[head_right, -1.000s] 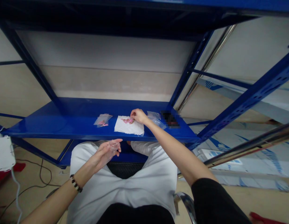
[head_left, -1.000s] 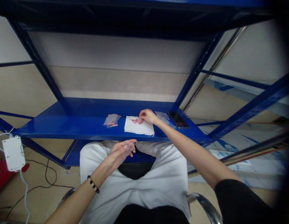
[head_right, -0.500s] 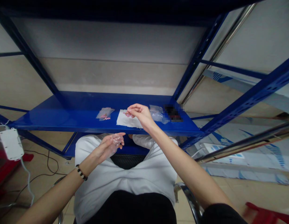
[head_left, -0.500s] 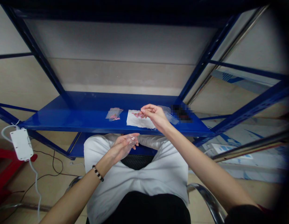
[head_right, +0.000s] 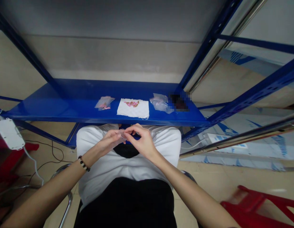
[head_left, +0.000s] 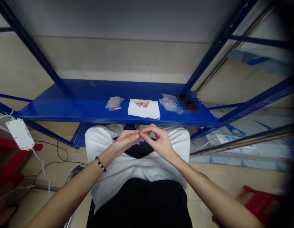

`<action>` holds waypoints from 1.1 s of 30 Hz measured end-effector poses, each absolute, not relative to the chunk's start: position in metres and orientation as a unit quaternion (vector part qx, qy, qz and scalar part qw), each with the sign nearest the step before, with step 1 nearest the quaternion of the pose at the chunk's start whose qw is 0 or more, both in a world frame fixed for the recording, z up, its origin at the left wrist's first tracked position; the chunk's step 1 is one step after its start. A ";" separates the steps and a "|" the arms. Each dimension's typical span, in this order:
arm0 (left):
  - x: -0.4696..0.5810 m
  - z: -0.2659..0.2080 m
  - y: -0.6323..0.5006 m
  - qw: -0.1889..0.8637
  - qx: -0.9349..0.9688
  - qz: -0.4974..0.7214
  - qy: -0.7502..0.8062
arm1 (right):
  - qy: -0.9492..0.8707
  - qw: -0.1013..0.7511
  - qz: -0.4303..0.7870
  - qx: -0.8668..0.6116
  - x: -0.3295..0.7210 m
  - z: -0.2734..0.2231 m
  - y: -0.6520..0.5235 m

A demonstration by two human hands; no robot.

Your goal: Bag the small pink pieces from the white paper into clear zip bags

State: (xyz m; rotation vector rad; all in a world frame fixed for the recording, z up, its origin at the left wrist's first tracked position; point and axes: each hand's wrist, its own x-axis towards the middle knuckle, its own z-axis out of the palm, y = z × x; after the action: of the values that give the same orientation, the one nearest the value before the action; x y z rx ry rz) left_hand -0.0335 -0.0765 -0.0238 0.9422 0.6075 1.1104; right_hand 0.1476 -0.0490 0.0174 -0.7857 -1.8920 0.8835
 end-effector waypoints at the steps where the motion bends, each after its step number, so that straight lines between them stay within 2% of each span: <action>1: -0.033 -0.024 -0.076 0.703 0.427 0.496 0.278 | -0.771 0.437 0.344 -0.311 0.148 0.016 -0.048; 15: -0.025 -0.024 -0.079 0.710 0.386 0.523 0.270 | -0.798 0.440 0.299 -0.282 0.158 0.018 -0.047; 19: -0.022 -0.025 -0.081 0.707 0.362 0.542 0.274 | -0.824 0.418 0.265 -0.277 0.158 0.018 -0.045; 25: -0.023 -0.019 -0.080 0.716 0.349 0.522 0.306 | -0.820 0.421 0.271 -0.278 0.154 0.026 -0.038; 30: -0.029 -0.016 -0.076 0.706 0.341 0.543 0.302 | -0.796 0.465 0.203 -0.331 0.158 0.035 0.026; 33: -0.031 -0.016 -0.073 0.705 0.336 0.551 0.294 | -0.800 0.422 0.151 -0.397 0.161 0.035 0.086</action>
State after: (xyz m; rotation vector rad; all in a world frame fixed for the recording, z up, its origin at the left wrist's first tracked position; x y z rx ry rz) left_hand -0.0306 -0.0735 -0.0161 0.7481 0.6547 1.2256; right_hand 0.1610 0.0861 0.0345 -0.9948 -2.0041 0.3789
